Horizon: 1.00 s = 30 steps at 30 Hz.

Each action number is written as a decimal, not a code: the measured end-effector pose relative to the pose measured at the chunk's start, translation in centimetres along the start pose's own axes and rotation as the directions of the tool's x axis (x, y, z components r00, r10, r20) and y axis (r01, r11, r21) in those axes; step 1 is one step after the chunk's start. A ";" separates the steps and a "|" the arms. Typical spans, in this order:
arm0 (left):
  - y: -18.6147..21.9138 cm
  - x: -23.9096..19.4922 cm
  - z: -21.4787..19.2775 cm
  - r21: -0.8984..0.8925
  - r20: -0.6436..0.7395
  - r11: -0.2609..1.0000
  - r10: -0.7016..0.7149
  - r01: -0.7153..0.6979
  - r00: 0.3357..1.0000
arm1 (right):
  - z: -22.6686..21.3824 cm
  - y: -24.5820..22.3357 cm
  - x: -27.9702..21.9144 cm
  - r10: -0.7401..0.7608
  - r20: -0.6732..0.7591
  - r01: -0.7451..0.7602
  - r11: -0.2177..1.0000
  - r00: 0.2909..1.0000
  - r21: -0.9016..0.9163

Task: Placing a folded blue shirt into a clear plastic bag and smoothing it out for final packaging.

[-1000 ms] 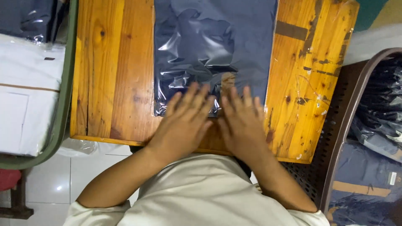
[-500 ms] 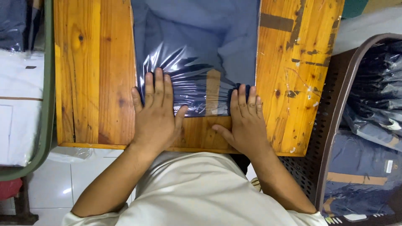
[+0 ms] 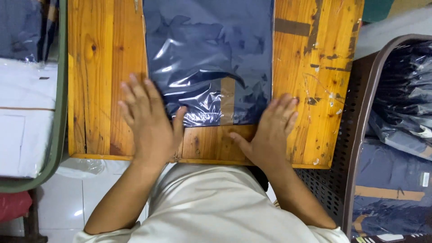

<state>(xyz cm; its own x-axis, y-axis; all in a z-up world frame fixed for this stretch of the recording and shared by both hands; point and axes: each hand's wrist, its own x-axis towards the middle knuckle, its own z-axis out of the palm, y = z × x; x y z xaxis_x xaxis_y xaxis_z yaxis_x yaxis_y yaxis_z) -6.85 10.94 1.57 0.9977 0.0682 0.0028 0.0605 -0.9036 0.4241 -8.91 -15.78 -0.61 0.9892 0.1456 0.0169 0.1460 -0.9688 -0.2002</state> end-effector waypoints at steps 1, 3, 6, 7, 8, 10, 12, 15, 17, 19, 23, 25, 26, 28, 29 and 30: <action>0.6 -0.8 0.6 0.002 0.005 1.000 -0.005 0.005 1.000 | 0.3 -0.5 -0.2 -0.001 0.007 0.001 1.000 1.000 0.003; 1.8 -1.9 1.9 0.039 0.042 0.947 0.317 -0.319 0.947 | 0.6 -1.4 -0.2 -0.292 0.127 0.286 0.956 0.948 0.062; 2.8 -2.1 1.7 -0.043 0.354 0.876 0.463 -0.481 0.813 | 0.8 -1.7 0.5 -0.423 0.133 0.424 0.905 0.896 0.026; 2.4 -2.0 1.8 -0.039 0.345 0.876 0.463 -0.480 0.817 | 1.1 -1.3 0.6 -0.430 0.127 0.431 0.902 0.894 0.021; 1.9 -2.1 1.8 0.003 0.340 0.889 0.430 -0.458 0.836 | 1.4 -0.9 0.5 -0.418 0.124 0.420 0.907 0.900 0.011; 1.0 -2.3 2.0 0.042 0.340 0.902 0.392 -0.430 0.855 | 1.7 -0.4 0.3 -0.407 0.129 0.410 0.912 0.904 0.005; 0.4 -2.3 2.3 0.034 0.207 0.915 0.386 -0.401 0.899 | 1.6 -0.1 0.5 -0.329 0.135 0.335 0.942 0.935 -0.026; 0.6 -2.5 2.8 0.052 0.135 0.914 0.393 -0.403 0.909 | 1.0 -0.1 0.4 -0.261 0.136 0.260 0.965 0.956 0.022; 2.4 -1.9 2.9 0.056 0.088 0.924 0.372 -0.378 0.924 | 1.1 -0.1 0.7 -0.211 0.101 0.209 0.977 0.972 0.038; 4.4 -1.6 3.0 0.053 0.050 0.938 0.340 -0.342 0.939 | 1.3 0.1 0.6 -0.164 0.082 0.159 0.986 0.983 0.058; 7.3 0.3 2.7 0.126 -0.070 0.900 0.427 -0.417 0.901 | 1.6 0.8 1.0 -0.214 -0.165 0.216 0.976 0.963 -0.004; 7.7 0.6 3.1 0.193 -0.128 0.890 0.441 -0.413 0.889 | 1.4 1.1 1.0 -0.238 -0.261 0.235 0.971 0.936 -0.043; 7.7 0.6 3.5 0.218 -0.148 0.882 0.453 -0.417 0.879 | 1.4 1.3 1.0 -0.222 -0.307 0.210 0.975 0.926 -0.073; 7.8 0.7 3.9 0.253 -0.168 0.874 0.463 -0.416 0.870 | 1.7 1.4 1.2 -0.209 -0.356 0.188 0.978 0.911 -0.094; 7.9 0.7 4.0 0.288 -0.187 0.852 0.498 -0.437 0.847 | 2.0 1.3 1.4 -0.180 -0.372 0.155 0.983 0.911 -0.097; 8.2 0.8 4.2 0.320 -0.207 0.829 0.534 -0.459 0.820 | 2.2 1.5 1.6 -0.151 -0.389 0.119 0.987 0.909 -0.105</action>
<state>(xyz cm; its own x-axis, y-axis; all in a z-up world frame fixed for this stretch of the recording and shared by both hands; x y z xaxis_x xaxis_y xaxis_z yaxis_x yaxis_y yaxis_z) -5.46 1.84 1.27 0.8438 -0.3385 0.4164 -0.3974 -0.9156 0.0610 -7.18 -16.54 -3.00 0.8819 0.2007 0.4267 0.2636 -0.9601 -0.0931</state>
